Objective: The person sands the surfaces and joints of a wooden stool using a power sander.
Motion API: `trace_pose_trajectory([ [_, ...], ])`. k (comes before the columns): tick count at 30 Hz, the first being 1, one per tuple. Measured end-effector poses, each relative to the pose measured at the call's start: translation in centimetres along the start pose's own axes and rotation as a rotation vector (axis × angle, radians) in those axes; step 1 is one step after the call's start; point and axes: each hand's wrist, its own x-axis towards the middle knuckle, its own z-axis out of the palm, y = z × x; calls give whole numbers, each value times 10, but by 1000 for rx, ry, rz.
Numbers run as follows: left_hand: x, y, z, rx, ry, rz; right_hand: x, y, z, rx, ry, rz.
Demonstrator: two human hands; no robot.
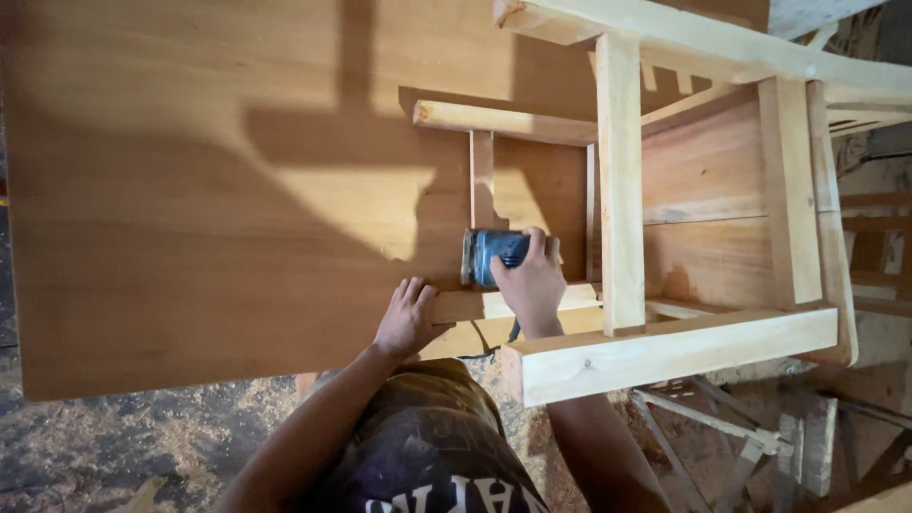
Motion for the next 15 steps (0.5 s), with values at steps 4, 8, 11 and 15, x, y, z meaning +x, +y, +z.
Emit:
trace_pose_trajectory([
  [4, 0, -2, 1, -6, -25, -32, 20, 11, 4, -27, -110, 106],
  [8, 0, -6, 2, 3, -34, -43, 28, 15, 6, 28, -7, 48],
  [11, 2, -5, 2, 11, -38, -34, 12, 20, -4, 26, -80, 27],
  [15, -1, -7, -1, -23, -77, -81, -1, 22, -6, 29, -60, -58],
])
